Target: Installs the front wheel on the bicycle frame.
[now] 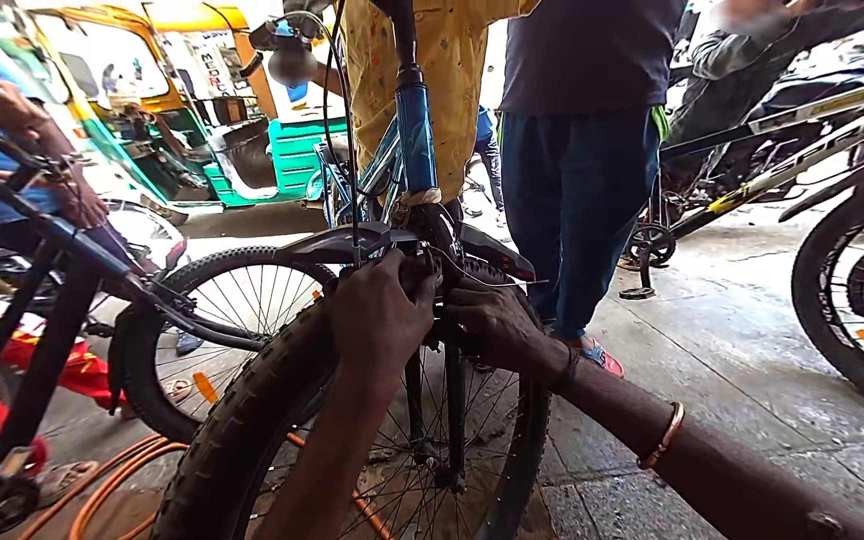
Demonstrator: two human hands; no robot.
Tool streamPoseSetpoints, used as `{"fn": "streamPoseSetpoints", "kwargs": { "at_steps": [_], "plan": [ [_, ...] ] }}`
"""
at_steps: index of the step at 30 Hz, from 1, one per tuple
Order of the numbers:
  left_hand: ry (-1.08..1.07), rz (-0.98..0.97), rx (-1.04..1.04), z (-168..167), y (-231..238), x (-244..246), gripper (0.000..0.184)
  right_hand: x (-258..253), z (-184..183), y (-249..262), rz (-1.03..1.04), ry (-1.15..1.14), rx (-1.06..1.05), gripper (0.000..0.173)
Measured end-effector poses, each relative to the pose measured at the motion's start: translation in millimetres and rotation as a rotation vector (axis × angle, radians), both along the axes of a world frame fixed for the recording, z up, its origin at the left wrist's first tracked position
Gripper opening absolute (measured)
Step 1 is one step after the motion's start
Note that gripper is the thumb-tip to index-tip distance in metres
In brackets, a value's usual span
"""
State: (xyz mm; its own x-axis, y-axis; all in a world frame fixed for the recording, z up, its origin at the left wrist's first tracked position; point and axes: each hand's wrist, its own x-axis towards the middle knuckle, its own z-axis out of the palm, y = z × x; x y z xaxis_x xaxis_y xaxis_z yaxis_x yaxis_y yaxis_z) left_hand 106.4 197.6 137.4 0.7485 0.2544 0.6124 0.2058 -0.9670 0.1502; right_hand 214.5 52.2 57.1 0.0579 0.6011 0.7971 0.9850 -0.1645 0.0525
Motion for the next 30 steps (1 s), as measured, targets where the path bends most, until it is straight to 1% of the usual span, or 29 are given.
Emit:
{"fn": "streamPoseSetpoints", "kwargs": {
  "at_steps": [4,6,8,10,15,17,18,20,21,23,24,26,28,29,30],
  "plan": [
    [-0.021,-0.016,0.026,0,0,-3,0.047,0,7,-1,-0.051,-0.053,-0.101,0.008],
    [-0.034,-0.033,0.027,-1,1,-6,0.047,1,6,-2,-0.053,-0.053,-0.057,0.011],
    [-0.035,-0.031,0.028,-2,1,-7,0.047,1,2,-2,-0.014,-0.046,0.0,0.008],
    [-0.034,-0.028,0.026,-1,1,-7,0.047,2,0,0,0.007,-0.031,-0.026,0.007],
    [-0.029,-0.01,0.032,-1,-1,-6,0.048,-2,-1,-1,-0.053,-0.026,-0.077,0.009],
    [-0.018,-0.005,0.024,-1,-2,-6,0.048,-5,-2,-5,-0.069,0.009,-0.043,0.012],
    [-0.012,-0.004,0.018,-1,-2,-7,0.048,-9,-4,-8,-0.059,0.064,-0.008,0.012],
    [-0.006,-0.01,0.013,-2,-4,-10,0.048,-24,-11,-19,-0.012,0.288,0.084,0.008],
    [-0.004,-0.015,0.015,-3,-4,-11,0.048,-35,-17,-27,0.017,0.459,0.148,0.014],
    [0.019,-0.006,0.009,-2,-5,-9,0.05,-60,-44,-45,0.049,0.905,0.314,0.024],
    [0.046,0.021,-0.004,-1,-6,-6,0.053,-74,-68,-51,0.054,1.152,0.43,0.024],
    [0.099,0.046,-0.029,3,-9,-5,0.056,-113,-124,-63,-0.012,1.669,0.637,0.02],
    [0.12,0.043,-0.037,6,-10,-5,0.058,-150,-178,-74,-0.098,2.134,0.773,0.018],
    [0.133,0.038,-0.04,6,-10,-6,0.06,-170,-201,-81,-0.096,2.287,0.811,0.019],
    [0.147,0.033,-0.04,7,-10,-7,0.062,-187,-215,-87,-0.072,2.381,0.844,0.021]
  ]
}}
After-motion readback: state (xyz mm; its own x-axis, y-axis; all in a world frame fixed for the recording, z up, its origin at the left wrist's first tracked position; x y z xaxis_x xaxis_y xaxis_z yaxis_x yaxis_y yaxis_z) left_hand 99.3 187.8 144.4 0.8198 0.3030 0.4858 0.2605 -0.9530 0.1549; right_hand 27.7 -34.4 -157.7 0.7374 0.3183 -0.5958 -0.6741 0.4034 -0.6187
